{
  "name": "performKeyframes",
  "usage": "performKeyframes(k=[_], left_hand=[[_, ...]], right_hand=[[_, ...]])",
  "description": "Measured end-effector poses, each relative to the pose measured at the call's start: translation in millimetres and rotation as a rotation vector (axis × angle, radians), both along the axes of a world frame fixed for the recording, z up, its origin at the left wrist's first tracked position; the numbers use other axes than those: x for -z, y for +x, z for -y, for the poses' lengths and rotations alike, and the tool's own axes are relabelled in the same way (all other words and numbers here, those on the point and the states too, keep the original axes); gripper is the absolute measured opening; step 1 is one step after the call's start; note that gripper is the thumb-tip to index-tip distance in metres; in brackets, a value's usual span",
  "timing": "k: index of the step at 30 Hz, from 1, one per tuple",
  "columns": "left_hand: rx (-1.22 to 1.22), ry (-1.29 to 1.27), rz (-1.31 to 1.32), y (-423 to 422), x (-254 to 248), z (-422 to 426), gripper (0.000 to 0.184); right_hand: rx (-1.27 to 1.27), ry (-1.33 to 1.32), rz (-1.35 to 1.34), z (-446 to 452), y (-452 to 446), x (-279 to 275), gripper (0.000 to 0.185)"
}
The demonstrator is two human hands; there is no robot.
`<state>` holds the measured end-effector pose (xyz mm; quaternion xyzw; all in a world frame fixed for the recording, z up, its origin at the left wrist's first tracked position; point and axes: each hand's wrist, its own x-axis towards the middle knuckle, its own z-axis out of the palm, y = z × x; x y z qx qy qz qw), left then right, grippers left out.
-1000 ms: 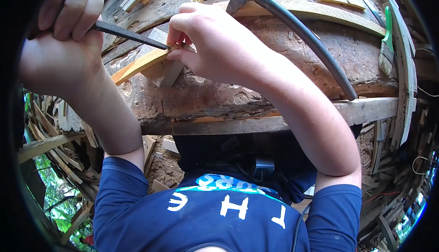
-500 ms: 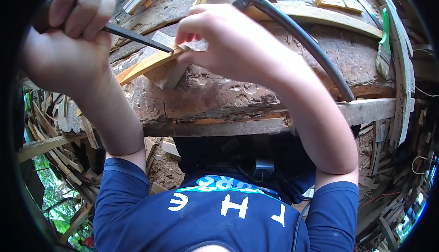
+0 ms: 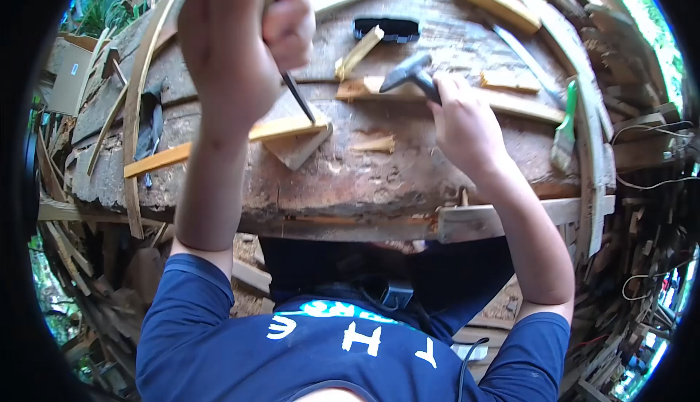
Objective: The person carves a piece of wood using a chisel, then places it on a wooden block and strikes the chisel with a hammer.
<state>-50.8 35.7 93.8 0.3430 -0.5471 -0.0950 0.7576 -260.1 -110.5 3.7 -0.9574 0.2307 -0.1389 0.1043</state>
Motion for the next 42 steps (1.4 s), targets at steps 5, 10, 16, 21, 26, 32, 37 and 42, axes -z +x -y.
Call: performKeyframes(k=[5,10,16,21,26,32,37,42], left_hand=[[-0.112,0.065,-0.03,-7,1,-3,0.042],[-0.094,0.085,0.038,-8,1,-7,0.037],[-0.042,0.122,0.01,-13,1,-10,0.018],[-0.013,0.115,0.059,-9,2,-8,0.028],[-0.027,0.074,0.067,-9,4,-7,0.03],[-0.017,0.156,-0.033,-6,3,-10,0.022],[-0.031,0.007,0.046,-6,4,1,0.021],[0.021,0.026,0.04,-2,12,5,0.013]], right_hand=[[-0.047,0.115,0.35,-5,-3,-117,0.031],[-0.117,0.368,0.239,-53,-10,-261,0.042],[-0.181,0.071,0.103,-66,2,-287,0.04],[-0.189,0.053,0.069,-70,7,-310,0.04],[-0.172,0.067,0.083,-70,12,-304,0.039],[-0.096,0.082,0.158,-49,8,-277,0.039],[-0.067,0.112,0.238,-43,5,-254,0.039],[-0.047,0.156,0.316,-39,4,-240,0.039]])
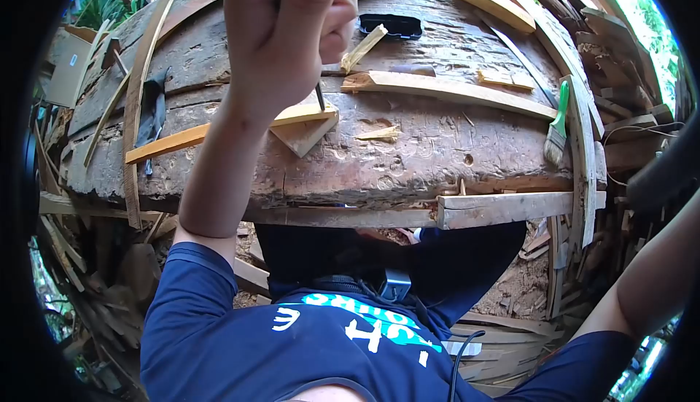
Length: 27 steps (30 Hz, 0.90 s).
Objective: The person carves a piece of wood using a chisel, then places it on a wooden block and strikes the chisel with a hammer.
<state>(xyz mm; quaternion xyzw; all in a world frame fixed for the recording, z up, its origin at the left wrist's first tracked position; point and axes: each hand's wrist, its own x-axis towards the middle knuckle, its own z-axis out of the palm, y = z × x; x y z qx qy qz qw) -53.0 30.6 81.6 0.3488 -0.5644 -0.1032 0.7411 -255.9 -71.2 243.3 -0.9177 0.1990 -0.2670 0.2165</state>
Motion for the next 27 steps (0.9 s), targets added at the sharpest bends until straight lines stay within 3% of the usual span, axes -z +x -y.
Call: performKeyframes(k=[3,5,8,12,14,16,18,19,21,23,27], left_hand=[[-0.029,0.05,-0.046,-2,-7,-4,0.015],[-0.109,0.102,0.082,5,-4,-6,0.015],[-0.048,0.019,0.029,-1,-3,1,0.014],[-0.049,-0.069,0.061,8,2,9,0.012],[-0.077,-0.189,0.118,14,5,17,0.011],[-0.092,-0.254,0.111,9,3,16,0.011],[-0.076,-0.209,0.07,6,-1,11,0.011],[-0.083,-0.202,0.105,10,2,13,0.011],[-0.097,-0.19,0.174,19,3,15,0.011],[-0.062,-0.143,0.056,13,3,11,0.014],[0.005,-0.052,-0.139,5,-5,-2,0.024]], right_hand=[[0.003,0.028,0.033,-2,-1,6,0.039],[0.006,0.066,0.072,-5,-2,9,0.039],[0.033,0.156,0.144,-13,5,15,0.04],[0.105,0.586,0.135,-24,27,50,0.04],[-0.091,0.792,0.075,-12,36,110,0.012],[0.009,0.725,-0.219,-23,49,144,0.023],[-0.053,0.873,-0.305,-25,57,174,0.046],[-0.069,0.762,-0.301,-28,61,194,0.054],[-0.102,0.891,-0.215,-36,63,208,0.061],[-0.084,0.916,-0.317,-34,71,215,0.058],[-0.071,0.856,-0.173,-39,80,219,0.044]])
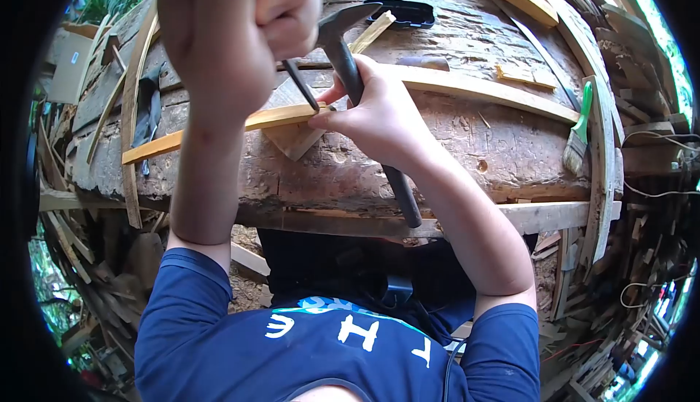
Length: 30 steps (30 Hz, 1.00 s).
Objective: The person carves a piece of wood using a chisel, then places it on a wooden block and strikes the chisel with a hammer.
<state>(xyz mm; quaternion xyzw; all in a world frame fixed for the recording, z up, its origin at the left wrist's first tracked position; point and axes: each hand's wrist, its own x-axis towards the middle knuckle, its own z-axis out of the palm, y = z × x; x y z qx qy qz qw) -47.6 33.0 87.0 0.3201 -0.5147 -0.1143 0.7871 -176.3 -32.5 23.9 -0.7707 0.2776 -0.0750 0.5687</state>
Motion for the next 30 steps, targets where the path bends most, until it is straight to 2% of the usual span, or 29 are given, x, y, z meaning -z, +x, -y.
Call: performKeyframes(k=[3,5,7,8,9,11,12,13,15,16,18,21,23,27,30], left_hand=[[-0.078,0.125,-0.117,12,-2,-5,0.037],[-0.073,0.201,-0.311,29,0,-4,0.038],[-0.241,0.24,-0.347,49,8,0,0.036],[-0.232,0.274,-0.372,52,9,-3,0.036],[0.209,0.125,-0.522,59,8,-5,0.036],[-0.089,0.105,-0.395,55,17,-11,0.036],[-0.247,0.107,-0.342,46,13,-14,0.036],[0.16,-0.011,-0.438,53,17,-14,0.037],[0.312,-0.027,-0.352,47,11,-22,0.037],[0.056,0.071,-0.173,26,-6,-37,0.035],[0.204,0.069,0.103,27,-29,-59,0.032],[0.363,0.135,0.099,34,-50,-69,0.036],[0.437,0.128,0.046,39,-44,-56,0.036],[0.429,0.189,-0.098,17,-20,-35,0.045],[0.401,0.192,-0.085,18,-5,-27,0.044]], right_hand=[[-0.037,-0.061,0.095,3,0,10,0.042],[-0.035,-0.053,0.103,3,0,9,0.041],[-0.039,-0.084,0.126,6,0,15,0.038],[-0.034,-0.081,0.128,8,0,18,0.038],[-0.064,-0.09,0.13,10,0,21,0.04],[-0.093,-0.095,0.137,10,2,26,0.043],[-0.074,-0.103,0.196,10,2,29,0.037],[-0.053,-0.111,0.255,9,2,30,0.032],[-0.052,-0.088,0.205,9,1,24,0.032],[-0.058,-0.069,0.154,8,0,21,0.031],[-0.064,-0.078,0.13,8,-1,19,0.032],[-0.072,-0.092,0.1,10,-1,16,0.033],[-0.09,-0.093,0.076,10,-2,13,0.033],[-0.08,-0.112,0.107,14,-7,13,0.038],[-0.062,-0.076,0.187,13,-5,25,0.04]])
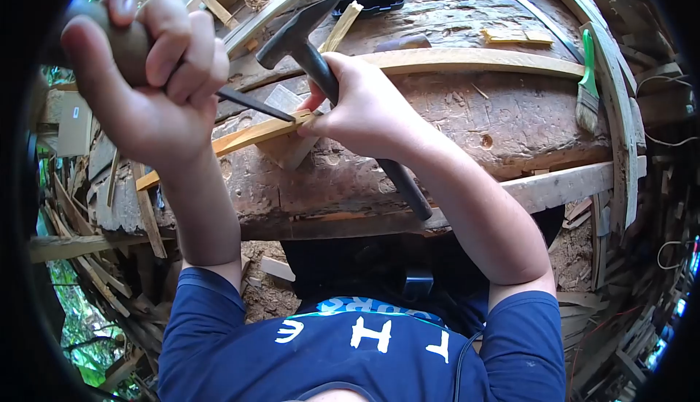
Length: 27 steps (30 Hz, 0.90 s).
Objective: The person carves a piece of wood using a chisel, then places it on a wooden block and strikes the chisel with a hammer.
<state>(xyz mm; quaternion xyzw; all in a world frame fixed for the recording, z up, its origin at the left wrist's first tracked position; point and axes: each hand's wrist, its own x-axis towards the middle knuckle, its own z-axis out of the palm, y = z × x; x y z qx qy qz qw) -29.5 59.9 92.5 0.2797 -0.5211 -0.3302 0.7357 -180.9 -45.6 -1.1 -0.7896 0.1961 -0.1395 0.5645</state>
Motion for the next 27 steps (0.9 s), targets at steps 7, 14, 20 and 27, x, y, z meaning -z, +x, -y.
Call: performKeyframes(k=[7,14,20,27], left_hand=[[-0.273,0.032,-0.102,-29,-23,10,0.047],[0.056,-0.129,-0.158,-5,-3,16,0.043],[-0.109,-0.047,0.059,5,-3,17,0.043],[-0.384,-0.047,0.184,-10,-15,11,0.042]], right_hand=[[-0.005,0.034,-0.035,0,-1,-4,0.032],[0.001,0.01,-0.033,0,-2,-3,0.033],[0.009,0.001,-0.066,0,-2,-4,0.033],[0.007,-0.008,-0.081,0,-2,-2,0.034]])
